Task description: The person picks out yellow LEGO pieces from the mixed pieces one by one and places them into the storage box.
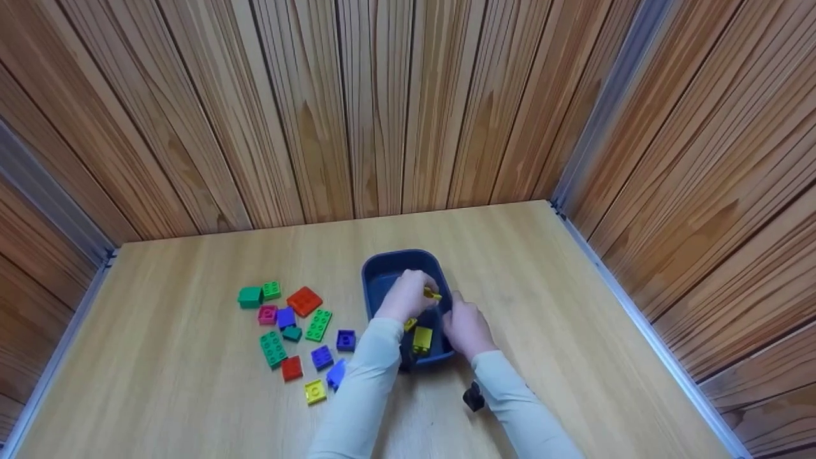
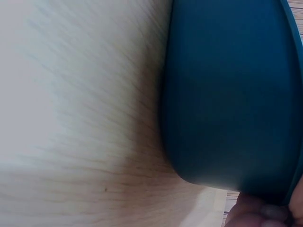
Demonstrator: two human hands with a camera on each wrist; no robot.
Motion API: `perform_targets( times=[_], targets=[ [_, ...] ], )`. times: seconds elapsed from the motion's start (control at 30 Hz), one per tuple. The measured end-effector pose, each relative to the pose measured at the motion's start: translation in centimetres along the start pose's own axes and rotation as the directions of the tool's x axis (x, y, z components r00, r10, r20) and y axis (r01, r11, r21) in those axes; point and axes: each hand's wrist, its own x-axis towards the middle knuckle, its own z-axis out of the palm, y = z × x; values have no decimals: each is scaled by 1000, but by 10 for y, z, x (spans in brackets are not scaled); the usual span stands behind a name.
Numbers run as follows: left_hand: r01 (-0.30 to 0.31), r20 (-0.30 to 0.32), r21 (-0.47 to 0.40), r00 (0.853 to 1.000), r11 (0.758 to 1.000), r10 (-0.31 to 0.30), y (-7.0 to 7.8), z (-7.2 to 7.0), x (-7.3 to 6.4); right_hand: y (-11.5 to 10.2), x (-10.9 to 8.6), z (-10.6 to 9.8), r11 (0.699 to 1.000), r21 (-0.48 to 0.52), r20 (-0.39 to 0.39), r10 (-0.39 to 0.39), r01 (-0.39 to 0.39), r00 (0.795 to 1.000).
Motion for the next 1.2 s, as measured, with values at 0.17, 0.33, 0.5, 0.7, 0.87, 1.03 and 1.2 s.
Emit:
perform_targets(
  times=[0.17,0.33,0.5,0.7,0.87,1.03,1.2],
  targets=[
    [22,-1,12,1000,1000,-22,1,1,-4,-1,0,-1,1000,4,11,11,-11,1000],
    [21,8,31,1000,999,-21,0,3,-7,-2,0,-2,998,37,43,43,-44,998],
    [14,27,55,1000,998,-16,-1,5,-9,-2,0,-2,997,62,50,44,-47,998],
    [-8,32,56,999,998,6,-1,3,-11,0,-1,-2,998,37,-28,-44,45,999],
    [7,27,26,1000,1000,-8,-3,1,-13,0,1,-2,999,49,5,-11,11,1000],
    [5,19,18,1000,1000,-6,-4,0,-15,0,1,-1,999,37,-1,-11,11,1000],
    [-3,9,19,1000,1000,3,-4,-2,-18,-1,1,-1,1000,19,0,-8,8,1000]
  ],
)
